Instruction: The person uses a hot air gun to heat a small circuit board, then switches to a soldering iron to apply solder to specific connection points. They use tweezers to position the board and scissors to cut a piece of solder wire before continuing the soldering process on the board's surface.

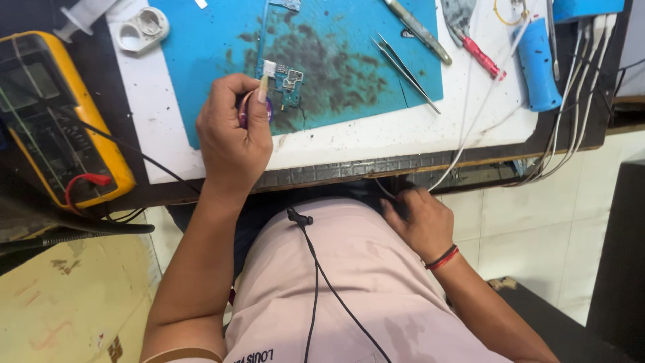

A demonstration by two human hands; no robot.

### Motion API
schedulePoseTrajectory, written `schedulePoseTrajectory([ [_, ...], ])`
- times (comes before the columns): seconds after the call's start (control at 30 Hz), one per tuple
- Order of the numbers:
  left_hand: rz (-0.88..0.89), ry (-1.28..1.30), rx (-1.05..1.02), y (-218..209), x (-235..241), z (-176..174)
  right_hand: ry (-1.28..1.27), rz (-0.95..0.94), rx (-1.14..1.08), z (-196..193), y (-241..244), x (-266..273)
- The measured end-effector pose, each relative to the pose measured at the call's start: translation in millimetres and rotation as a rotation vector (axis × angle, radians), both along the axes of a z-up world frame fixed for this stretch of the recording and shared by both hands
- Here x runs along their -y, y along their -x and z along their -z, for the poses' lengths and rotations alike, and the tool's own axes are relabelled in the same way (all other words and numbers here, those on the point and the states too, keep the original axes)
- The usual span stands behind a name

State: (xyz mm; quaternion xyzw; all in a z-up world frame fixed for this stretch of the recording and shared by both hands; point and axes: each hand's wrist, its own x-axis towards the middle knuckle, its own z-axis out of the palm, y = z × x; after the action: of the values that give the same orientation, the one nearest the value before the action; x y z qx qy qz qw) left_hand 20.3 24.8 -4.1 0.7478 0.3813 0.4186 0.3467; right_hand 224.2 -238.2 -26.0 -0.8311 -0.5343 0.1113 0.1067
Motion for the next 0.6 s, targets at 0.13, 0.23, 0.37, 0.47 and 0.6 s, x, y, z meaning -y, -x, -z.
schedulePoseTrajectory([
  [0.13, 0.02, -0.014, 0.016, -0.3, -1.4, 3.6, -0.177, -0.129, 0.025, -4.8, 5.7, 8.9],
  [0.23, 0.019, 0.0, 0.016, 0.0, -0.4, 5.0, -0.392, -0.238, -0.016, -0.4, -5.2, 22.5],
  [0.37, 0.02, -0.014, 0.011, 1.5, -1.4, 4.1, -0.49, -0.004, -0.043, 19.7, -35.6, 44.5],
  [0.47, 0.005, 0.004, 0.013, 1.0, -0.4, 4.5, -0.434, 0.261, 0.091, 28.2, -84.7, 48.5],
  [0.6, 0.002, 0.007, 0.019, 0.7, -1.0, 2.4, -0.04, 0.215, 0.417, 25.5, -138.0, 54.1],
])
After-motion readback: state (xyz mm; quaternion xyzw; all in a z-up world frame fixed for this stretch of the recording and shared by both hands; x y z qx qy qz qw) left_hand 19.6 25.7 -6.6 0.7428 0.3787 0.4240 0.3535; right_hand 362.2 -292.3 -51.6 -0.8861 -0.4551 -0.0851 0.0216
